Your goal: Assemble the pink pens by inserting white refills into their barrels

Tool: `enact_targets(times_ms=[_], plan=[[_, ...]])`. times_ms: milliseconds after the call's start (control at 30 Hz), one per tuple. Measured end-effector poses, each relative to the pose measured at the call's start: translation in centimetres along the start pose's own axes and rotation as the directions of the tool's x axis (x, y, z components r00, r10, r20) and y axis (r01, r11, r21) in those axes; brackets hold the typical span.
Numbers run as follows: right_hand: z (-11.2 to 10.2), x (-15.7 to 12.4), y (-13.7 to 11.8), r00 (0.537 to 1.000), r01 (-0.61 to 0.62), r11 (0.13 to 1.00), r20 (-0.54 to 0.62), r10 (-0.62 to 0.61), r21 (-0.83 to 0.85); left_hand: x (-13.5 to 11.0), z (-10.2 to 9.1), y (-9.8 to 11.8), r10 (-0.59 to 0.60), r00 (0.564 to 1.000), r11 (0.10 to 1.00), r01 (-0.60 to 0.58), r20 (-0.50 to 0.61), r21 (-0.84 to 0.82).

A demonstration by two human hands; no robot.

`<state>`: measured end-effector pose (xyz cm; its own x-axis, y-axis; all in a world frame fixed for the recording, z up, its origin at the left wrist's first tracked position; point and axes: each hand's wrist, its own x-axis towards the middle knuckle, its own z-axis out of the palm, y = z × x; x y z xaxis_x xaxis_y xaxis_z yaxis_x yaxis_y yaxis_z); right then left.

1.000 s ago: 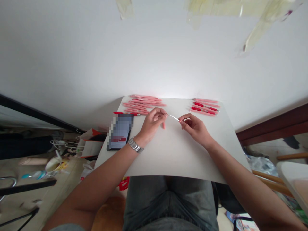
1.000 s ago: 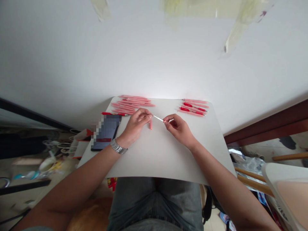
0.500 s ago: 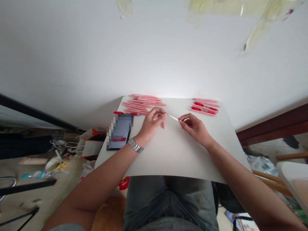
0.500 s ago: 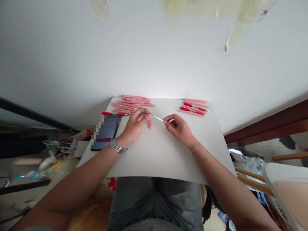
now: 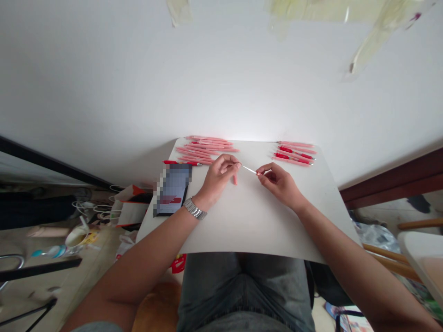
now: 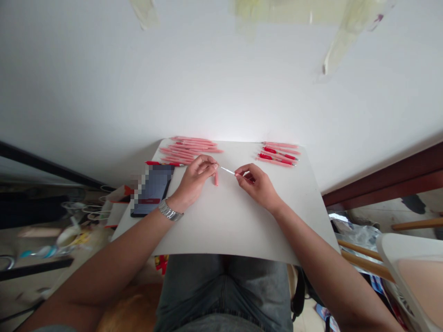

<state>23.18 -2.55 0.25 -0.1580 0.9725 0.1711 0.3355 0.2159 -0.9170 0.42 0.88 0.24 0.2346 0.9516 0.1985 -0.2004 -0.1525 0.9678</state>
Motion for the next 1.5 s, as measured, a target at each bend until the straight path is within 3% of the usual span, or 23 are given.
enact_targets(times_ms=[867, 1500], plan=[[0.06, -0.04, -0.42, 1.0, 0.004, 1.0, -0.005, -0.003, 0.004, -0.11, 0.0, 0.29, 0.008, 1.0, 1.0, -0.008, 0.021, 0.021], [0.23, -0.16, 0.08, 0.998, 0.002, 0.997, 0.061, -0.007, 0.078, -0.46, 0.42, 0.16, 0.001, 0.998, 0.997, -0.007, 0.065, 0.082]])
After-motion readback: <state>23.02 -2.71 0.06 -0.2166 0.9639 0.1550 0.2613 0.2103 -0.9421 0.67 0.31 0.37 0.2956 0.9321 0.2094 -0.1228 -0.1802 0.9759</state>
